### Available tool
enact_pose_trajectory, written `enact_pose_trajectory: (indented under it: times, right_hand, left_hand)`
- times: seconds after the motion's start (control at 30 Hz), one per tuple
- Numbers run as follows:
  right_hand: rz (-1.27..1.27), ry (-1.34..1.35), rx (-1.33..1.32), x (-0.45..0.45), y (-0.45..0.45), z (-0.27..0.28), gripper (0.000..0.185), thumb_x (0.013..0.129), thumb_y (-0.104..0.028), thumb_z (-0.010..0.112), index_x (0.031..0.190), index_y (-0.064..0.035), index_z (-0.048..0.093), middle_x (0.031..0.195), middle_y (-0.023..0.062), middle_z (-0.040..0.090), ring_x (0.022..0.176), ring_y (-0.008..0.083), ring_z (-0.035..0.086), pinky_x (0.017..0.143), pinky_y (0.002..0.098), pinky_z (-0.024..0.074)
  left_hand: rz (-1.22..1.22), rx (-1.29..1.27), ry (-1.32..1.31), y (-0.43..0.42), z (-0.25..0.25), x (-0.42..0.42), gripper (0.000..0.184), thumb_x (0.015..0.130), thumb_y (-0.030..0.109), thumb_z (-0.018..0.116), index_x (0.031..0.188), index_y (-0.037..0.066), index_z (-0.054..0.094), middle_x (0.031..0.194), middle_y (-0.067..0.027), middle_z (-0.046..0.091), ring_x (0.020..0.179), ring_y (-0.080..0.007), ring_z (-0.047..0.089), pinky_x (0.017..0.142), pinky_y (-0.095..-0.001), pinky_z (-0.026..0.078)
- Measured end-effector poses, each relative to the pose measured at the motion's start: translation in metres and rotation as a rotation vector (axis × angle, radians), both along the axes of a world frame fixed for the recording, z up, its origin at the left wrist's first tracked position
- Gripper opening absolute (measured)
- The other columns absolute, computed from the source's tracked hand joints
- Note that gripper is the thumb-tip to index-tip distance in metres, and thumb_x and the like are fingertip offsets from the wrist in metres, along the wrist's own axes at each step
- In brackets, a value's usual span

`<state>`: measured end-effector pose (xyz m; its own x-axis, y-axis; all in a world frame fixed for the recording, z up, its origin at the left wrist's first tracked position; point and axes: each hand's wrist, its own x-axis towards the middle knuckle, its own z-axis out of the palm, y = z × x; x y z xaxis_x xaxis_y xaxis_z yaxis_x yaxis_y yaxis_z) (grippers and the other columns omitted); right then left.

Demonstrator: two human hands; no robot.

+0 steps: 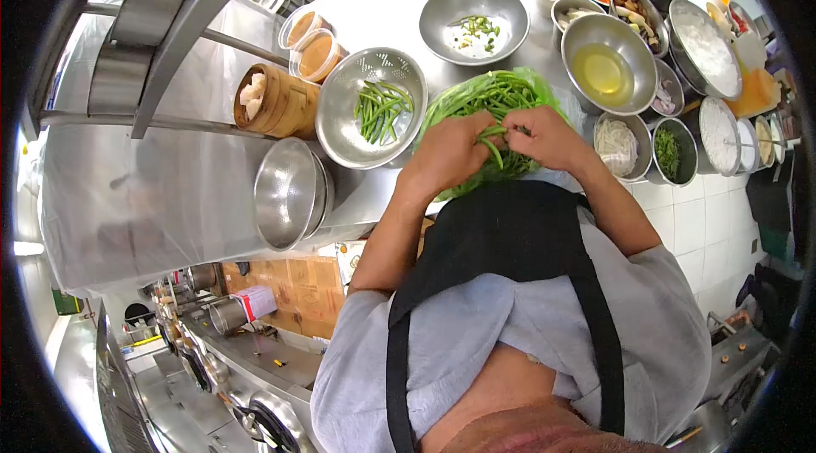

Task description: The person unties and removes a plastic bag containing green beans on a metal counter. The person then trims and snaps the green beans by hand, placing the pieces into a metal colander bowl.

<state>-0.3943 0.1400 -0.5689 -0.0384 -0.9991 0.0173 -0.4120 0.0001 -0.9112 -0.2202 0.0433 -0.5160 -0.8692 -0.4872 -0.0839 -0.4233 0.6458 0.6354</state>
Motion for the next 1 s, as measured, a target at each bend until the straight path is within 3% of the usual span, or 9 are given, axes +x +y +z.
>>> enact_pose_trajectory:
  times: [0.07,0.2,0.23,0.37,0.43,0.5,0.7,0.9,1.0]
  right_hand:
    - [-0.132,-0.031,-0.061,0.006,-0.001,-0.005,0.018,0.080,-0.017,0.055,0.078,0.0000,0.061,0.064,0.0125,0.056,0.059,0.0165,0.054,0.057,0.0328,0.0435]
    - [-0.349,-0.437,-0.094,0.021,-0.007,-0.011,0.017,0.081,-0.014,0.055,0.077,-0.0008,0.063,0.066,0.0043,0.060,0.060,0.0130,0.054,0.056,0.0293,0.0430]
    - [-0.368,-0.450,-0.132,0.015,-0.010,-0.014,0.016,0.083,-0.013,0.054,0.075,-0.0011,0.061,0.064,-0.0006,0.056,0.059,0.0140,0.052,0.057,0.0280,0.0422]
    - [-0.145,-1.196,-0.023,-0.015,-0.004,-0.024,0.012,0.087,-0.013,0.052,0.078,-0.0051,0.053,0.056,-0.0030,0.041,0.047,0.0058,0.037,0.044,0.0221,0.0318]
    - [-0.193,-0.712,-0.125,-0.002,-0.008,-0.029,0.013,0.088,-0.012,0.050,0.078,-0.0045,0.052,0.058,-0.0026,0.042,0.048,0.0062,0.039,0.044,0.0215,0.0325]
    - [-0.189,-0.616,0.173,0.003,-0.006,-0.018,0.014,0.089,-0.011,0.048,0.086,-0.0004,0.056,0.069,0.0020,0.053,0.064,0.0129,0.054,0.058,0.0276,0.0442]
    - [-0.222,-0.078,-0.340,0.017,-0.006,-0.009,0.027,0.089,-0.013,0.048,0.111,-0.0028,0.061,0.087,0.0128,0.066,0.080,0.0269,0.064,0.073,0.0375,0.0487]
    - [0.010,0.182,-0.197,0.008,-0.001,-0.012,0.020,0.085,-0.012,0.049,0.093,-0.0019,0.065,0.086,0.0165,0.065,0.078,0.0323,0.063,0.069,0.0399,0.0487]
    - [-0.250,0.077,-0.131,0.015,-0.007,-0.013,0.016,0.083,-0.012,0.051,0.084,-0.0017,0.063,0.083,0.0145,0.066,0.075,0.0333,0.064,0.069,0.0405,0.0494]
  left_hand:
    - [0.010,-0.029,0.054,0.000,-0.007,0.001,0.020,0.083,0.020,0.064,0.099,0.009,0.062,0.085,-0.0206,0.063,0.082,-0.0427,0.060,0.069,-0.0463,0.047]
    - [0.153,0.135,0.236,0.003,-0.010,-0.001,0.021,0.085,0.020,0.066,0.099,0.005,0.061,0.072,-0.0132,0.063,0.068,-0.0218,0.061,0.064,-0.0353,0.047]
    - [0.176,0.163,0.330,0.006,-0.011,-0.001,0.021,0.088,0.022,0.065,0.096,0.002,0.061,0.065,-0.0068,0.059,0.058,-0.0106,0.051,0.053,-0.0269,0.042]
    - [0.479,0.830,0.528,0.001,-0.014,0.009,0.020,0.093,0.025,0.061,0.094,0.005,0.057,0.056,0.0020,0.047,0.043,-0.0034,0.033,0.040,-0.0194,0.025]
    - [0.466,1.026,0.547,-0.003,-0.009,0.016,0.021,0.095,0.026,0.057,0.094,0.005,0.056,0.055,0.0021,0.044,0.040,-0.0051,0.033,0.038,-0.0205,0.026]
    - [0.430,1.148,0.576,-0.004,-0.008,0.018,0.023,0.099,0.027,0.050,0.095,0.004,0.053,0.054,0.0021,0.041,0.036,-0.0069,0.031,0.035,-0.0218,0.025]
    - [0.368,1.299,0.657,-0.012,-0.012,0.025,0.020,0.098,0.024,0.051,0.093,0.005,0.052,0.054,0.0004,0.043,0.035,-0.0076,0.031,0.035,-0.0228,0.025]
    - [0.420,1.205,0.675,-0.013,-0.009,0.026,0.020,0.097,0.025,0.053,0.093,0.006,0.054,0.055,0.0009,0.044,0.037,-0.0069,0.032,0.035,-0.0222,0.025]
    - [0.492,0.920,0.619,0.002,-0.004,0.021,0.020,0.095,0.027,0.057,0.091,0.007,0.056,0.056,0.0016,0.046,0.040,-0.0054,0.036,0.037,-0.0212,0.026]
